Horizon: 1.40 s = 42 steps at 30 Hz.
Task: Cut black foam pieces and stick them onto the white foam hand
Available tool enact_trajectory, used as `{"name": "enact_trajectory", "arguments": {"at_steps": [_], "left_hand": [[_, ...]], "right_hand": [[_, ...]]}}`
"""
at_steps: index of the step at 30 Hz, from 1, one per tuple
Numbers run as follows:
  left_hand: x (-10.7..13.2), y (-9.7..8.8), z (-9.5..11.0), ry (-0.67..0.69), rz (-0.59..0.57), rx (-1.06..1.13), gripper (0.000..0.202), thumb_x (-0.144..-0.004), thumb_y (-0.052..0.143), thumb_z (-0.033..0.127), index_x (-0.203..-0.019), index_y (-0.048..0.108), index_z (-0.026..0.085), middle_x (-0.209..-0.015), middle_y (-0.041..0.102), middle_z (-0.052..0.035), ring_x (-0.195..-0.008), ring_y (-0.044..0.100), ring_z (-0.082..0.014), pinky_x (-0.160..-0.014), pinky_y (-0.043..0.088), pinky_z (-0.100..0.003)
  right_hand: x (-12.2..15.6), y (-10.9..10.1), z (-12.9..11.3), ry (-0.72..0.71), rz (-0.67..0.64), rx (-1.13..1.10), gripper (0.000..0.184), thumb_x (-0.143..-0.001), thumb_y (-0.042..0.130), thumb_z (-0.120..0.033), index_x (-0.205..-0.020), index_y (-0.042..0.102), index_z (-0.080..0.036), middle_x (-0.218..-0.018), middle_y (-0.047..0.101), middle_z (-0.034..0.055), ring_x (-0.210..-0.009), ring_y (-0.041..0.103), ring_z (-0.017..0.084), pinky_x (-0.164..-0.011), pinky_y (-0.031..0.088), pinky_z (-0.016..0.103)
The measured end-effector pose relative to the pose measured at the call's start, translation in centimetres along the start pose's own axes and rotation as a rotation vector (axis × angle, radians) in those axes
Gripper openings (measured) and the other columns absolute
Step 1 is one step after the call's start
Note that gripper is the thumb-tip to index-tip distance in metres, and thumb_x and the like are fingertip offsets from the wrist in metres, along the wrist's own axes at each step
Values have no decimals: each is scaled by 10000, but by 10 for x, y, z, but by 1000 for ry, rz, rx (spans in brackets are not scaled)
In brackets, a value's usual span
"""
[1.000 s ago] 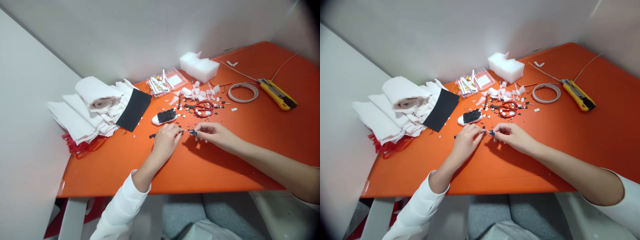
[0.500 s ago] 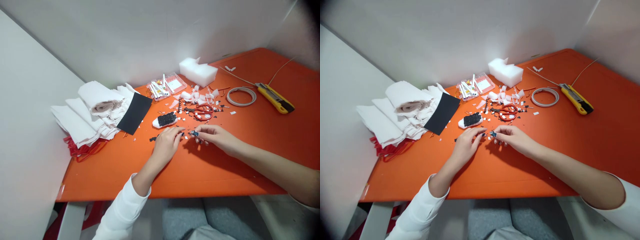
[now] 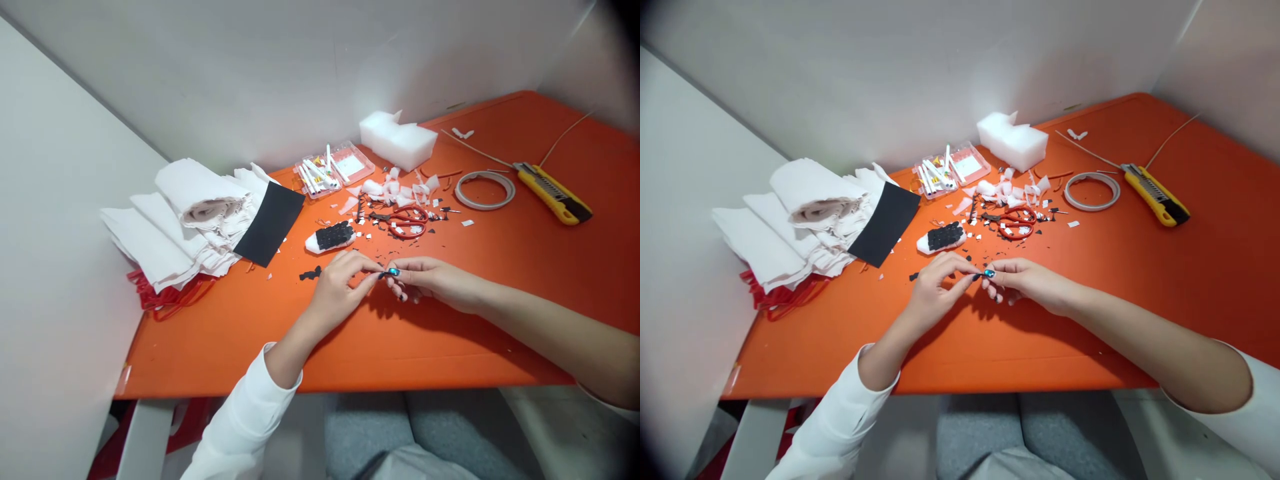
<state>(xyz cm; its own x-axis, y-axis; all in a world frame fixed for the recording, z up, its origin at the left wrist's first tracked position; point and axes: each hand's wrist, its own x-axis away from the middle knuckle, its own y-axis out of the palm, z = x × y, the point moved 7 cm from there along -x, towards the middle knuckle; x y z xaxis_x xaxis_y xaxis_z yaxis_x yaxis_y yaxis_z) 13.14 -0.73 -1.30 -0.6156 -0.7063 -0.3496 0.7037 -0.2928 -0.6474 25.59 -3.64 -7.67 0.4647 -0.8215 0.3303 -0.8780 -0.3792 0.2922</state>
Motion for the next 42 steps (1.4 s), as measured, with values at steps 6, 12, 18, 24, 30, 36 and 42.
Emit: {"name": "enact_trajectory", "arguments": {"at_steps": [6,12,18,24,30,36,42], "left_hand": [[2,2,-18,-280,9,76,94,-855,576,244,-820,636,181,-820,667,-15,-735,592,-123,-626,438,-236],[4,8,-22,-397,-28,147,119,-839,594,280,-821,655,180,-806,672,-9,-691,573,-113,-596,415,-230],[5,11,-21,-407,-78,141,150,-858,570,303,-860,656,180,-836,673,-10,-717,578,-114,-618,417,-224],[4,9,-11,-213,-66,13,118,-877,560,271,-928,636,196,-893,660,-28,-859,601,-156,-744,456,-264],[5,7,-5,-53,-4,-120,288,-898,540,249,-1180,562,196,-959,650,-49,-941,592,-171,-875,454,-306],[5,0,5,99,58,-275,287,-900,529,225,-1179,597,218,-940,630,-45,-895,564,-167,-848,451,-307],[6,4,7,153,35,-410,285,-898,531,241,-1163,636,246,-928,611,-46,-836,525,-169,-786,440,-309]], "right_hand": [[5,-11,-22,-205,209,248,225,-866,571,-429,-877,546,-205,-758,558,-4,-657,528,125,-566,408,230],[9,-13,-30,-314,298,512,233,-856,583,-430,-895,574,-201,-769,575,5,-675,531,139,-609,426,254],[9,-12,-31,-344,308,611,206,-875,545,-391,-856,594,-192,-770,599,16,-675,535,145,-606,428,258],[13,-14,-35,-372,347,626,154,-872,542,-336,-846,588,-191,-783,613,22,-693,556,151,-607,441,257],[12,-16,-36,-369,375,597,158,-866,539,-333,-830,579,-185,-762,601,18,-669,546,147,-602,446,258],[10,-19,-32,-324,398,576,168,-851,559,-339,-815,590,-178,-736,610,15,-652,544,141,-612,446,257],[10,-22,-30,-312,399,571,173,-848,564,-344,-819,596,-177,-720,607,10,-654,557,141,-623,461,255]]}}
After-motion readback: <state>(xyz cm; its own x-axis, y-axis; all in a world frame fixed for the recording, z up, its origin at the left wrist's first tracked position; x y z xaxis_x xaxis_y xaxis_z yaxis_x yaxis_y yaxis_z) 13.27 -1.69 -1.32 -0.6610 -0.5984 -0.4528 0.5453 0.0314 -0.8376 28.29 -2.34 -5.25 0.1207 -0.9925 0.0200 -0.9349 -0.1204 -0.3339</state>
